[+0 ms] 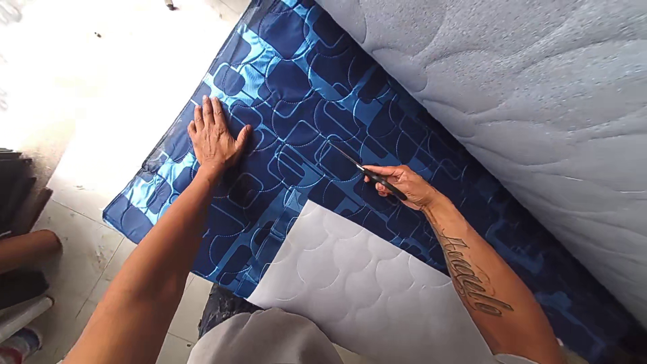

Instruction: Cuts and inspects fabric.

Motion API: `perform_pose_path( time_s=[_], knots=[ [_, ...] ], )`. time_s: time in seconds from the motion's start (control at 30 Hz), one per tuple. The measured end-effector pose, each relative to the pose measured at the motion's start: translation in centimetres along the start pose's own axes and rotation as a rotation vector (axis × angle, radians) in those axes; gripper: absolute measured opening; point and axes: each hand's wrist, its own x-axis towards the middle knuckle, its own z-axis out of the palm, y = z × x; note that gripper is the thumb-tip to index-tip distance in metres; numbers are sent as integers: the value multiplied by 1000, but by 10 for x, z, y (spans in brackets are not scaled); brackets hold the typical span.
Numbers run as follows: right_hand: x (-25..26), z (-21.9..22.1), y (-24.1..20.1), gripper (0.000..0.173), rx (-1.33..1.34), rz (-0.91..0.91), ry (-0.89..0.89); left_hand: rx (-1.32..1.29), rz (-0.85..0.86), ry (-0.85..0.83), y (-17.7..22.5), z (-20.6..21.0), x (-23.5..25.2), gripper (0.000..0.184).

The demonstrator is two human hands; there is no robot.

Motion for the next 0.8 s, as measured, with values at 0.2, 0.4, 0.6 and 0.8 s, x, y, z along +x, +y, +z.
perform_pose_path(
  time_s=[0.2, 0.4, 0.6, 0.8],
  knots=[
    [19, 17, -14, 51, 38, 22, 36, -67, -39, 19, -8, 1, 20, 114],
    [41, 34, -32, 51, 32, 4, 31, -98, -72, 41, -4, -3, 18, 115],
    [54, 41, -47, 52, 40, 8, 20, -124, -68, 93, -6, 0, 19, 113],
    [75, 49, -61, 47, 41, 17, 43, -148, -82, 137, -6, 1, 18, 114]
  ],
)
